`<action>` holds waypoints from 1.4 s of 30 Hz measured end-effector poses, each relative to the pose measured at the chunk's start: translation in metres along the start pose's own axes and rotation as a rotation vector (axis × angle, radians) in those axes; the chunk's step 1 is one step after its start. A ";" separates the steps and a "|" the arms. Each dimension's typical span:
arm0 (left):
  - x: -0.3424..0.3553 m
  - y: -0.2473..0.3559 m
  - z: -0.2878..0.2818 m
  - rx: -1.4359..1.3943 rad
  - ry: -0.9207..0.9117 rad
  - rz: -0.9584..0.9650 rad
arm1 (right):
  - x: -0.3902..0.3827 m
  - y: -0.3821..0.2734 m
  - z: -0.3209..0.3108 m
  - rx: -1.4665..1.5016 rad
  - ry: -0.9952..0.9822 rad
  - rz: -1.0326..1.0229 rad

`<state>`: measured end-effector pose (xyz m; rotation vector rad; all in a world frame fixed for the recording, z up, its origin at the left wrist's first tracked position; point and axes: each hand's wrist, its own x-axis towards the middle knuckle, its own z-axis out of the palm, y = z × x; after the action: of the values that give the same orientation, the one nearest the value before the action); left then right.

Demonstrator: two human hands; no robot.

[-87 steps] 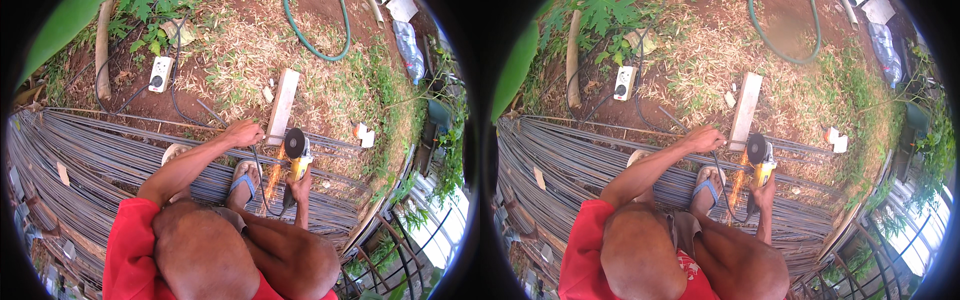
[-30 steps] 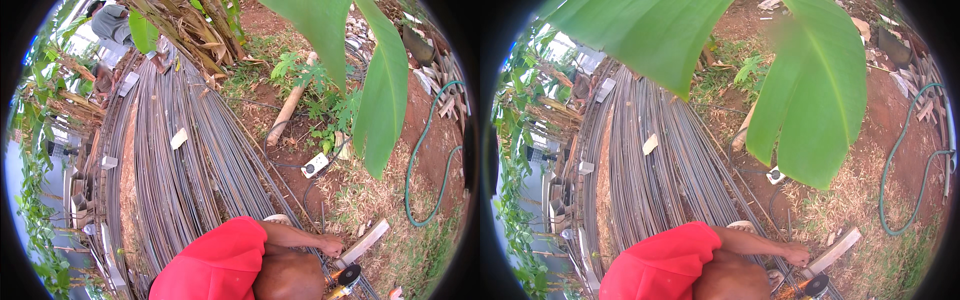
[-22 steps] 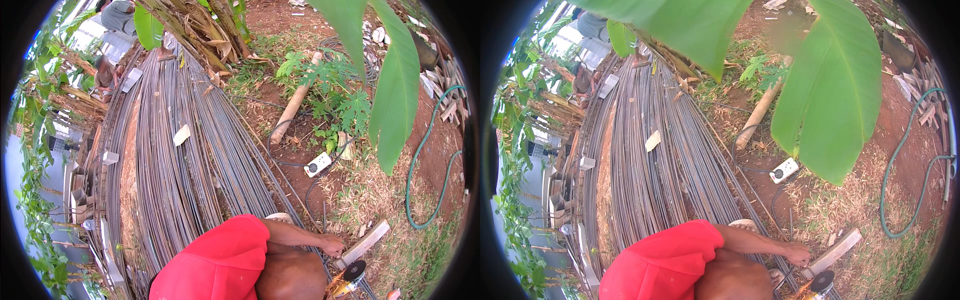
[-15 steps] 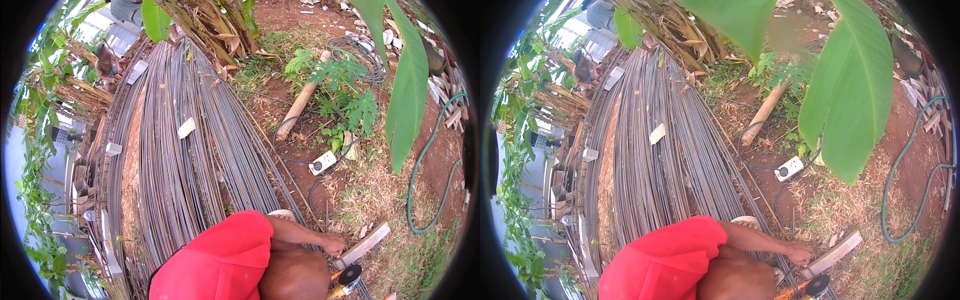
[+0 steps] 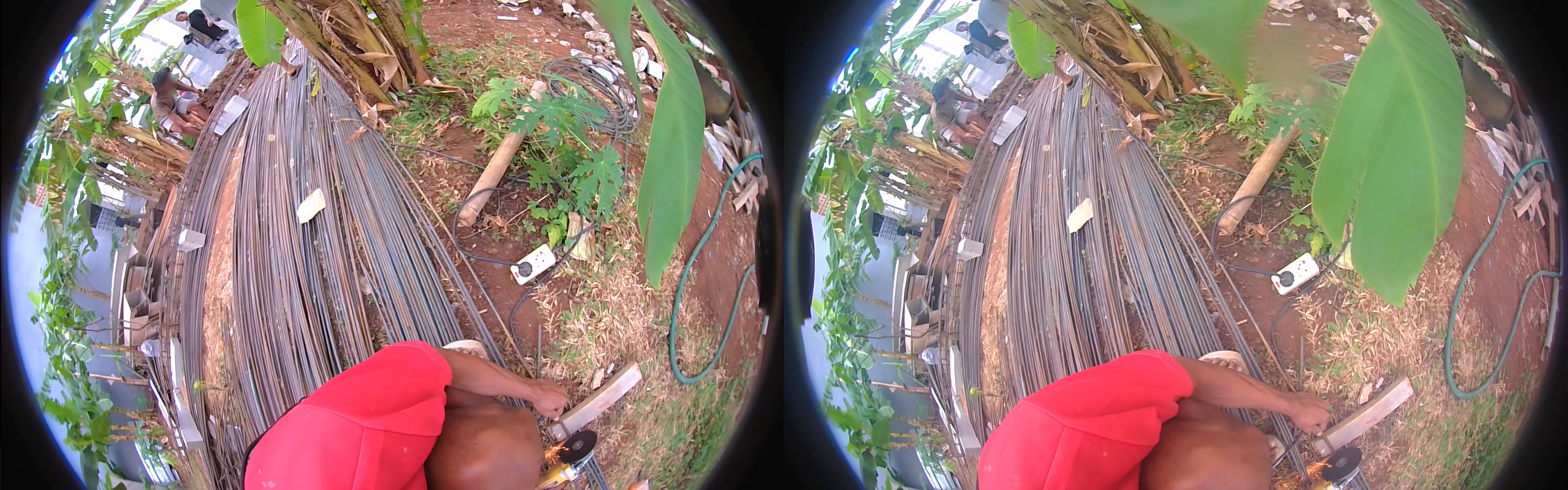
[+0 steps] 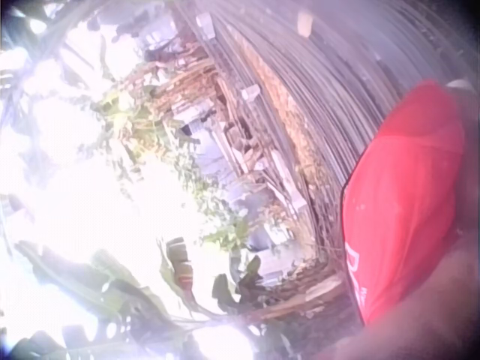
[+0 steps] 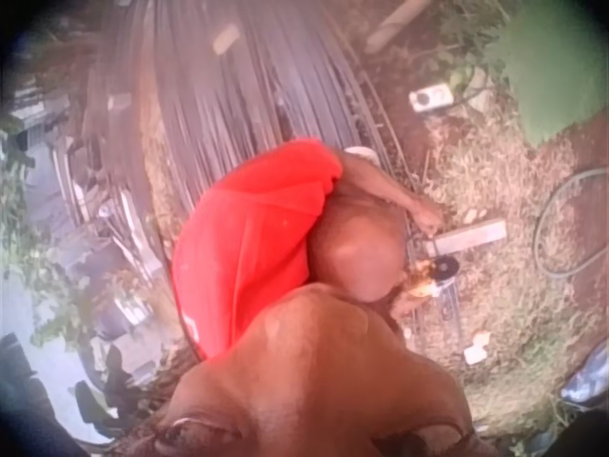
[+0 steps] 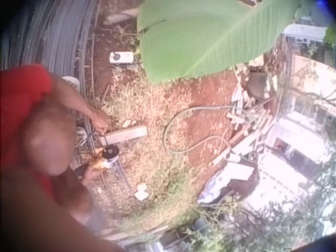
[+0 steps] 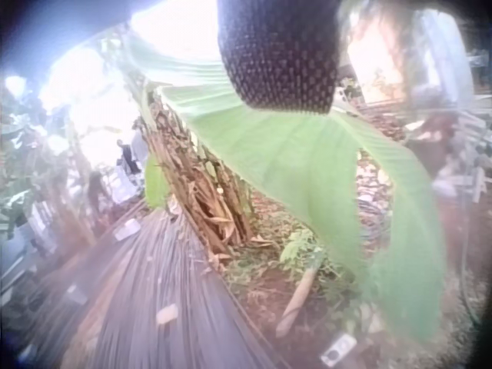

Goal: The person uses an angle grinder to cut multiple metal rods laid on the ground. They position each rod on a wooden block, activate the grinder, and cut through the metal, producing sparks. The cut pieces are set aside as the process repeats.

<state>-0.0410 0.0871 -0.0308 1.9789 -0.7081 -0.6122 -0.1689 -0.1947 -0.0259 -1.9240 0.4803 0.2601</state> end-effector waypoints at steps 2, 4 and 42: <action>0.004 0.003 -0.002 0.009 -0.036 -0.019 | 0.001 0.001 -0.001 -0.002 0.006 -0.002; 0.007 0.007 -0.005 0.031 -0.069 -0.048 | 0.002 0.003 -0.004 -0.003 0.010 -0.003; -0.002 0.017 -0.024 0.032 -0.199 -0.197 | -0.091 -0.075 -0.034 -0.290 0.041 0.266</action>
<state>-0.0303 0.0953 -0.0047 2.0511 -0.6491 -0.9322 -0.2184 -0.1814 0.0857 -2.1483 0.7617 0.4848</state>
